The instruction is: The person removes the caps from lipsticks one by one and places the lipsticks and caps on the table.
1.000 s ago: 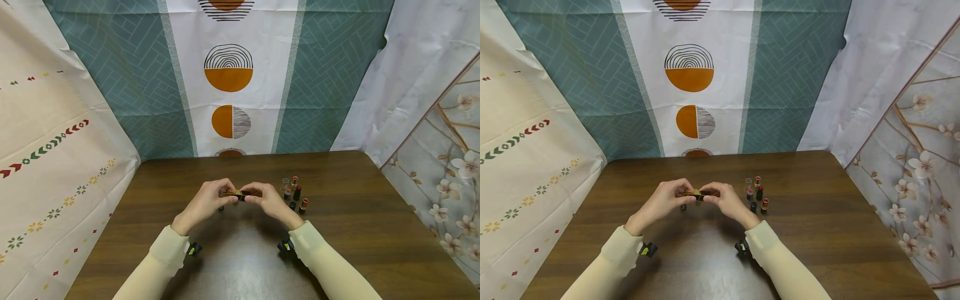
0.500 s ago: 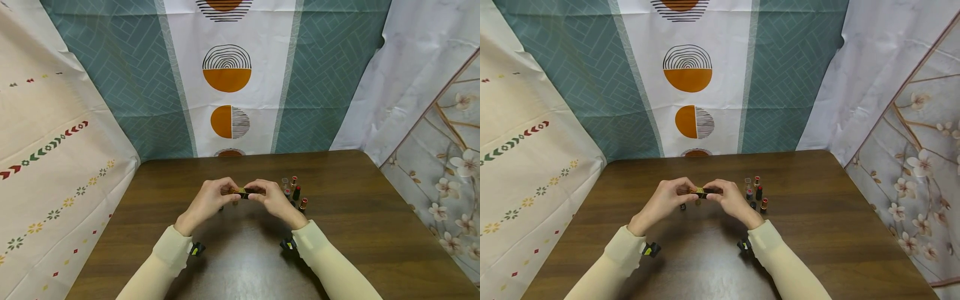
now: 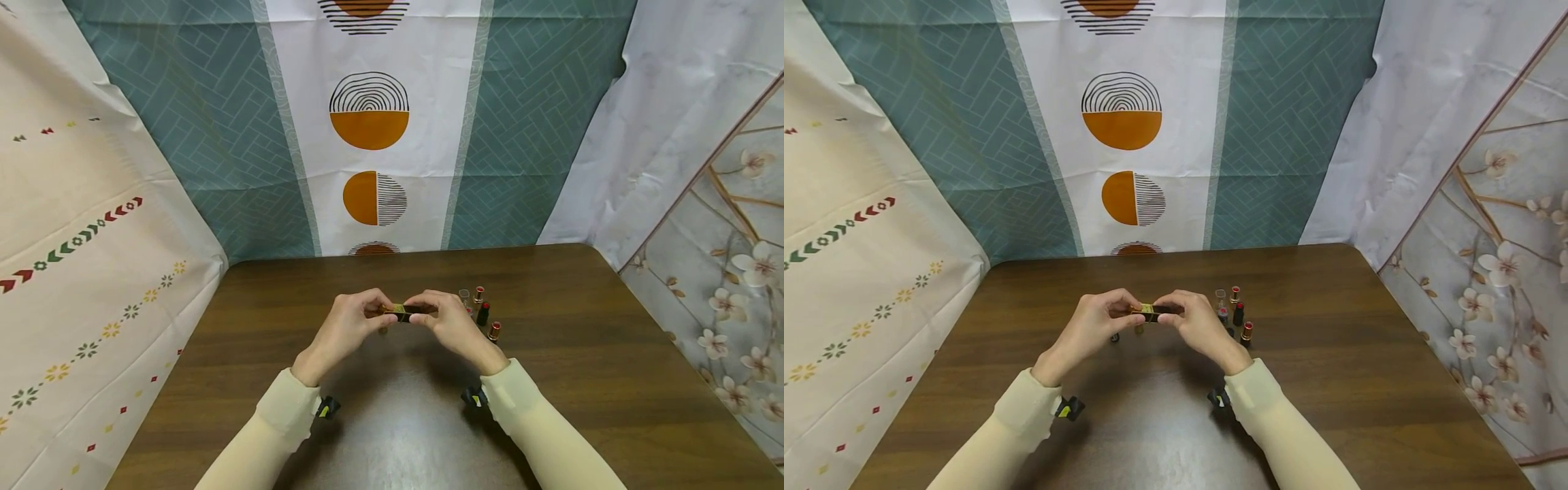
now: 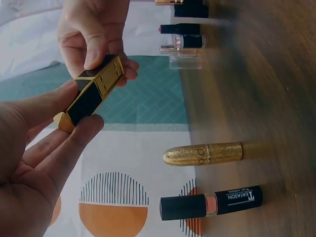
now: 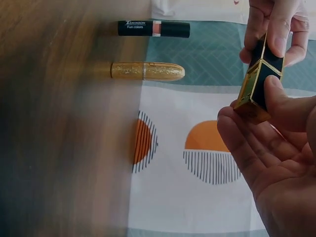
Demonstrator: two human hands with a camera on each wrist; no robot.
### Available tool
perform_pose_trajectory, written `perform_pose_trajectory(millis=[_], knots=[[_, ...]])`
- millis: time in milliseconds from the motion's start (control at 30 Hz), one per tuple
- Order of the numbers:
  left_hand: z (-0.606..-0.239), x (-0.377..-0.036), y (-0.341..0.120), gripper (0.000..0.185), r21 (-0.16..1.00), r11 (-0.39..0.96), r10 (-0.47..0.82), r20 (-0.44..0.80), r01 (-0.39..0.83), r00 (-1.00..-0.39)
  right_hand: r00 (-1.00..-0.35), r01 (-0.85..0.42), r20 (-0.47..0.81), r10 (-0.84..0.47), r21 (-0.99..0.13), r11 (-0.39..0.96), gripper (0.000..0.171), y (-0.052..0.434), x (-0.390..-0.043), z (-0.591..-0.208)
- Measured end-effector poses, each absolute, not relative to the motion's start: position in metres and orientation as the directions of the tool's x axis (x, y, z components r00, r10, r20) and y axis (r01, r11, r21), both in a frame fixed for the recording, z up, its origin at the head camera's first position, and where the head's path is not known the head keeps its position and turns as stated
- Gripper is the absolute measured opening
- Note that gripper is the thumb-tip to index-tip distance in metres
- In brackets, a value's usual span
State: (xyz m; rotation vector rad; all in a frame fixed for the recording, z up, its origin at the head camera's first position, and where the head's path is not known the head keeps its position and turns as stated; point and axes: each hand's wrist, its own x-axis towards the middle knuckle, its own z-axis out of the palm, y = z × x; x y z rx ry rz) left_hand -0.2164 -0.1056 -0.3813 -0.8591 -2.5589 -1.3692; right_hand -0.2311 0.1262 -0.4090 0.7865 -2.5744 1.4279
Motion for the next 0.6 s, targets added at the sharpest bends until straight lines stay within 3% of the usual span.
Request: perform_pose_trajectory(millis=[600], knots=[[-0.3803, -0.2185, -0.1005, 0.012, 0.699, 0.422, 0.439, 0.399, 0.577, -0.805, -0.852, -0.506, 0.344, -0.394, -0.732, 0.456, 0.024, 0.1308, -0.2321, -0.4037]])
